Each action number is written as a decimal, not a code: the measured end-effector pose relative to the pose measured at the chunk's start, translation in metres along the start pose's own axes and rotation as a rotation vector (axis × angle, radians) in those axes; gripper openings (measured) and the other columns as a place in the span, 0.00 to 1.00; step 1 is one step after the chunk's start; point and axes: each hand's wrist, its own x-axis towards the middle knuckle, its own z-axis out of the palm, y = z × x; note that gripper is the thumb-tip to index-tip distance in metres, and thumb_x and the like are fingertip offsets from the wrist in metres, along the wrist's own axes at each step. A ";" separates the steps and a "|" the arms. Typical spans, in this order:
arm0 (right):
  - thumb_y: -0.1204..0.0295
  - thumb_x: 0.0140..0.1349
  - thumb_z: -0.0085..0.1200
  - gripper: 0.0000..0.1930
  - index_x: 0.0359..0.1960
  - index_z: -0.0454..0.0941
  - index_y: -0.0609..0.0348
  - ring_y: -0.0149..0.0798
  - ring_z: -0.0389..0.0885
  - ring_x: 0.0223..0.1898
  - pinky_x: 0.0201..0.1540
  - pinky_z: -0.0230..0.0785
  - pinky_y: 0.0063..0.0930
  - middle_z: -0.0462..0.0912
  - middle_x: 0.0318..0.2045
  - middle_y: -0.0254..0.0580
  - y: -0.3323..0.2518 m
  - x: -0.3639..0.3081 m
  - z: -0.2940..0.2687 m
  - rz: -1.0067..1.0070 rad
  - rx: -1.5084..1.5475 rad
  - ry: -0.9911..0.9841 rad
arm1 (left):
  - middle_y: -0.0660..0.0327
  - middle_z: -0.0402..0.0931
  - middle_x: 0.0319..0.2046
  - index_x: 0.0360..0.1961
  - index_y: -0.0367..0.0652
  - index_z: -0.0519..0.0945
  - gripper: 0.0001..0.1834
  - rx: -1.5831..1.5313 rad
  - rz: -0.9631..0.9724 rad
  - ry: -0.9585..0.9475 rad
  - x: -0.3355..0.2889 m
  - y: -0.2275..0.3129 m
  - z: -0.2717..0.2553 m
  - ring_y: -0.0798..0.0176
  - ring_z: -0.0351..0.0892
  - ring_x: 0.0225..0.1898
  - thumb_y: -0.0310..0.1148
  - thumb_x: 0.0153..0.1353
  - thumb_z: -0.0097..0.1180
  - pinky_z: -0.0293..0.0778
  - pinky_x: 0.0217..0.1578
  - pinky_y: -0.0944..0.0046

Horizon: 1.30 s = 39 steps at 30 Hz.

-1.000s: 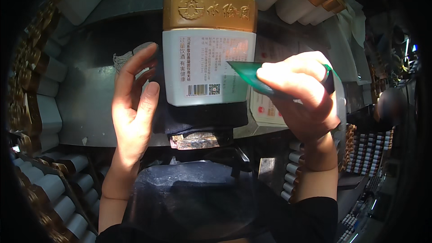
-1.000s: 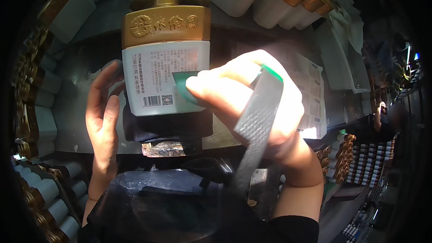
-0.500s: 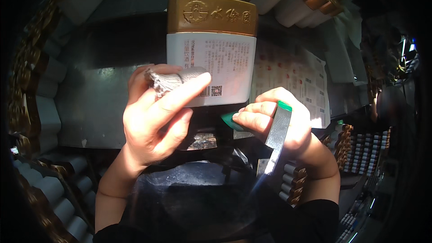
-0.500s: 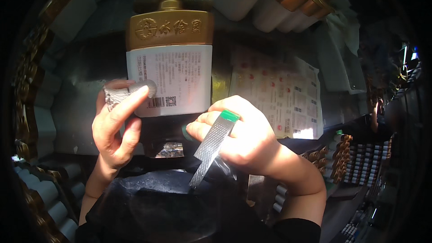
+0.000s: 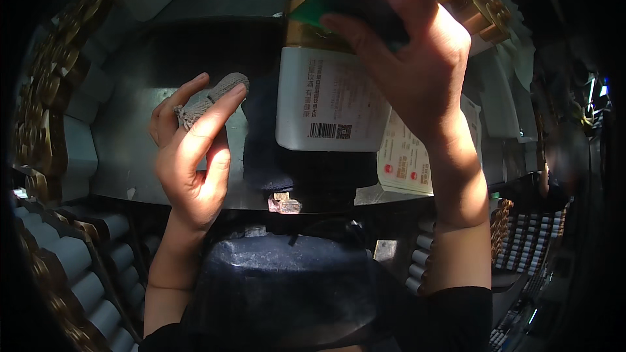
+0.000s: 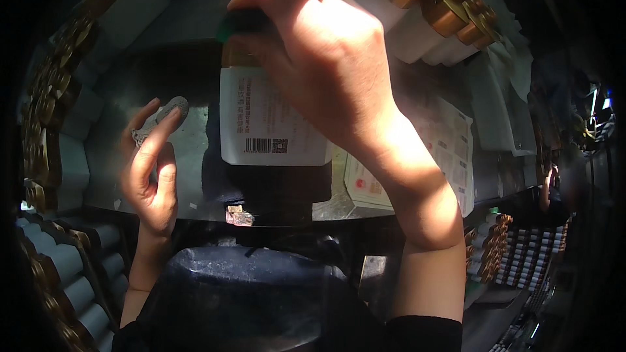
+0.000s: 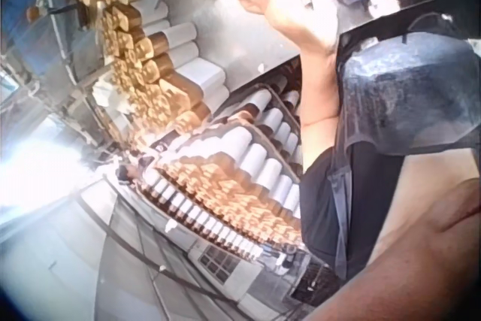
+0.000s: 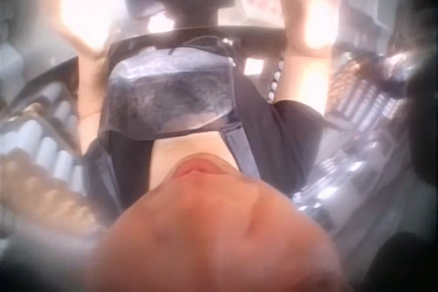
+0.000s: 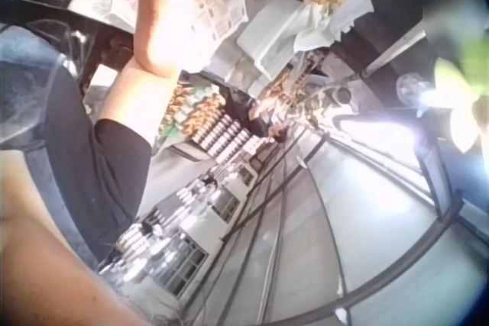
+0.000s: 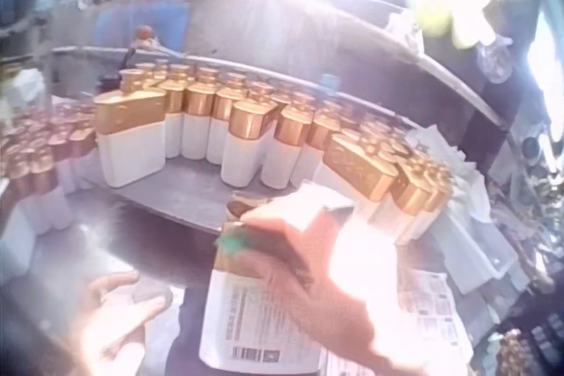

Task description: The person applies labels to white bottles with gold caps using a green plastic scraper to smooth them. They handle the bottles one at a time, peeling labels from a sheet, applying them to the front and back, and smoothing the surface before placing the finished bottles on a nearby tray.

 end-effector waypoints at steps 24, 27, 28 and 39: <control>0.81 0.52 0.62 0.13 0.41 0.80 0.60 0.32 0.83 0.30 0.36 0.78 0.24 0.84 0.32 0.42 0.021 -0.040 -0.023 -0.120 -0.020 0.081 | 0.52 0.76 0.54 0.54 0.36 0.79 0.21 -0.294 -0.103 0.036 0.000 0.004 0.022 0.56 0.71 0.61 0.12 0.61 0.45 0.66 0.61 0.60; 0.74 0.55 0.55 0.05 0.33 0.78 0.58 0.37 0.79 0.25 0.34 0.75 0.30 0.78 0.23 0.38 -0.038 -0.054 0.007 -0.230 0.212 -0.273 | 0.51 0.76 0.55 0.55 0.34 0.77 0.21 -0.347 -0.265 0.118 -0.009 0.002 0.023 0.56 0.72 0.60 0.13 0.62 0.42 0.66 0.62 0.60; 0.72 0.57 0.53 0.04 0.31 0.77 0.58 0.37 0.78 0.23 0.33 0.75 0.32 0.76 0.21 0.37 -0.052 -0.058 0.007 -0.244 0.280 -0.378 | 0.51 0.74 0.57 0.56 0.33 0.75 0.21 -0.333 -0.252 0.124 -0.013 -0.003 0.024 0.55 0.73 0.60 0.13 0.64 0.40 0.65 0.63 0.59; 0.78 0.46 0.65 0.10 0.33 0.83 0.57 0.32 0.78 0.24 0.25 0.71 0.22 0.82 0.26 0.33 -0.048 -0.099 -0.022 -0.061 0.369 -0.100 | 0.52 0.67 0.63 0.64 0.38 0.67 0.22 -0.420 -0.208 -0.021 -0.005 -0.009 0.023 0.55 0.66 0.65 0.29 0.71 0.42 0.61 0.64 0.54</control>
